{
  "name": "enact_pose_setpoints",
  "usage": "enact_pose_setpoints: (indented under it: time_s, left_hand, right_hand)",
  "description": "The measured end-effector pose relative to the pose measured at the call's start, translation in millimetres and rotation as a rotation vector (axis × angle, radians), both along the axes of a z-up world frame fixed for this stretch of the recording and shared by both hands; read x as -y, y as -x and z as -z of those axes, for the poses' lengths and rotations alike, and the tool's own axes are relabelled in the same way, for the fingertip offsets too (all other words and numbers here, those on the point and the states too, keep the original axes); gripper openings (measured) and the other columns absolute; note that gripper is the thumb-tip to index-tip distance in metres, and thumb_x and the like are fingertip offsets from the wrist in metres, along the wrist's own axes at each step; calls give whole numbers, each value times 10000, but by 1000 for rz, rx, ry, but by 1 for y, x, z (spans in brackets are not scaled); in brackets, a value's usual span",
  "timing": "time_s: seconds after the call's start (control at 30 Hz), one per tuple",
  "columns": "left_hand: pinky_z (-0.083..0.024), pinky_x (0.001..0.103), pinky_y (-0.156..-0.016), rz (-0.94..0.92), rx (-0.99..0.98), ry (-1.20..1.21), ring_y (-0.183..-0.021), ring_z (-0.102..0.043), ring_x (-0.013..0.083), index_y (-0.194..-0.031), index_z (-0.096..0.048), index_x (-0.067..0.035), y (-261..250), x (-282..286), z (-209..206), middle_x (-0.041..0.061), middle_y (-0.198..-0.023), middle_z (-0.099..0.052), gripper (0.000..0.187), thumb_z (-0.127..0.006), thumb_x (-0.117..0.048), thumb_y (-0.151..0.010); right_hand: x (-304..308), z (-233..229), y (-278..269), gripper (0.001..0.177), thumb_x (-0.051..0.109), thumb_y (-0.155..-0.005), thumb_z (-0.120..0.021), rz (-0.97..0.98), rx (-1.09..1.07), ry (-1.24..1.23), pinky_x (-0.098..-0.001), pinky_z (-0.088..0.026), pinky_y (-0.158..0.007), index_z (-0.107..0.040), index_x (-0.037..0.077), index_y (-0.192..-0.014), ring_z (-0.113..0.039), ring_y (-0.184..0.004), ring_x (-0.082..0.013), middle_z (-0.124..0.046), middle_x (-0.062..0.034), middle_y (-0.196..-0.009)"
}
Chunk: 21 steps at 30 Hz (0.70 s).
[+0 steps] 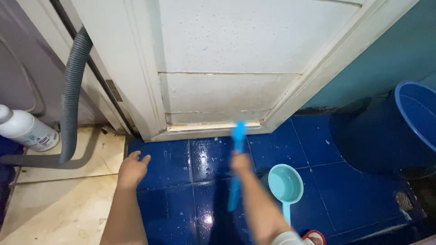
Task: The person pours cleaning powder onto a blue scrub brush, scoops water from a bucket with a ladle, and scrubs the lower panels of a white door. The person repeatedly scrubs the door surface and the floor along the door threshold.
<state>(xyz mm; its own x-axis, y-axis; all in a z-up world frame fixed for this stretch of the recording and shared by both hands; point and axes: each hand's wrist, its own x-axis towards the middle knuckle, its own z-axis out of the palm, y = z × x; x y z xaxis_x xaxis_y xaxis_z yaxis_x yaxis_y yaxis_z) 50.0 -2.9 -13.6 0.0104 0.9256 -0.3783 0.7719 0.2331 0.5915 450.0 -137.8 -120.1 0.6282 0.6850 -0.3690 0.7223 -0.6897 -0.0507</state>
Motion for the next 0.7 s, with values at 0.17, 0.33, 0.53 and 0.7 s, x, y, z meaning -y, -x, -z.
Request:
enact_pose_setpoints:
  time_s: [0.17,0.33,0.53,0.7]
  left_hand:
    - [-442,541,-1121,59,33,3,-1355,-557,431,-1445,-612,-22,-1,-10,8,279,-1387,-651,639,-637,-441,-964]
    - [-423,515,-1147,84,-47,63,-1394,-542,352,-1480,-590,-109,4,-11,6,197,-1428,-648,679,-610,-525,-944]
    - [-435,513,-1139,55,-9,14,-1379,-550,370,-1453,-613,-95,17,-20,36,212,-1403,-657,626,-599,-479,-958]
    - [-412,502,-1154,-102,56,46,-1397,-532,332,-1460,-600,-68,45,-19,32,196,-1427,-643,621,-599,-436,-960]
  right_hand:
    - [-59,32,149,585,444,-1059,-384,199,-439,-295,-487,-570,-981,-661,-71,-1068,-702,-1127,-422,-717,-323,-1073]
    - [-38,-148,207,597,469,-1017,-429,378,-603,-300,-484,-550,-1017,-696,-59,-1097,-677,-1178,-396,-718,-283,-1138]
    - [-54,-163,266,564,389,-1055,-377,286,-522,-296,-462,-551,-1014,-740,-43,-1048,-690,-1170,-370,-742,-267,-1089]
    - [-79,-72,305,602,492,-991,-439,263,-711,-245,-446,-560,-991,-770,-11,-1008,-709,-1139,-302,-766,-193,-1063]
